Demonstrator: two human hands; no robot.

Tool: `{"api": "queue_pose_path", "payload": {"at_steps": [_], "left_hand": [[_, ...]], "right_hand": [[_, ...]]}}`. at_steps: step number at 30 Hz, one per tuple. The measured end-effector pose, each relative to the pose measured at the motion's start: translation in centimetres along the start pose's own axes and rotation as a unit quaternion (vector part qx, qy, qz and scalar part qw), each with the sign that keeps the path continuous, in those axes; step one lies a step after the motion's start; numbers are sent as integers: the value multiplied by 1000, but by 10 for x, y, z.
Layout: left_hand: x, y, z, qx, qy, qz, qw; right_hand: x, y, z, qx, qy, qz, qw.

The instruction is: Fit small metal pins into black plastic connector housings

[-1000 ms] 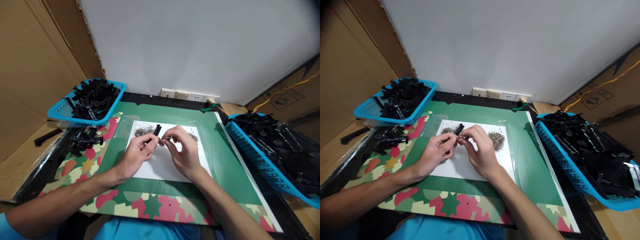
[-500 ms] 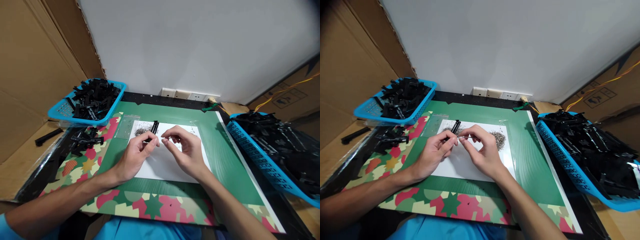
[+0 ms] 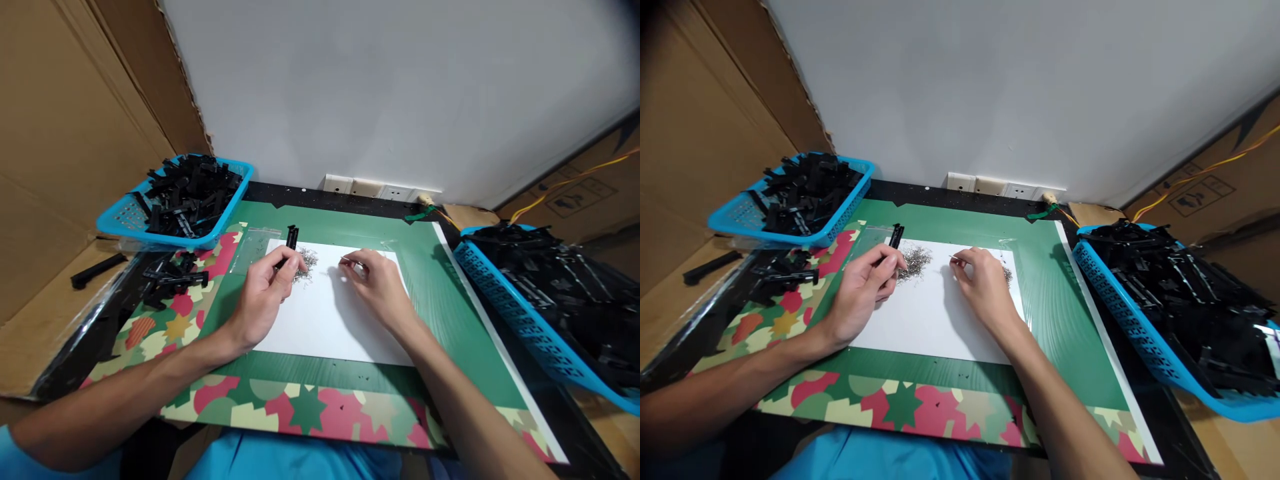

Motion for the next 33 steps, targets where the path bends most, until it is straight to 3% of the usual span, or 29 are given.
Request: {"api": "queue_pose_path", "payload": {"at_steps": [11, 22, 33], "left_hand": [[-4, 5, -5, -27, -8, 47, 998], [-6, 5, -3, -40, -16, 54, 998], [-3, 7, -4, -47, -19, 63, 997]], "right_hand": [[-14, 24, 9, -59, -21, -8, 998], [-10, 22, 4, -79, -8, -40, 996], [-13, 22, 3, -80, -61, -72, 992]]}}
Point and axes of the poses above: each hand's wrist, its own z-axis towards the middle knuckle, its own y-axis out of the palm, x = y × z, the point moved 5 cm from there along z, towards the middle knuckle, and after that the axes turned 15 degrees about -z, right-handed, at the moved point
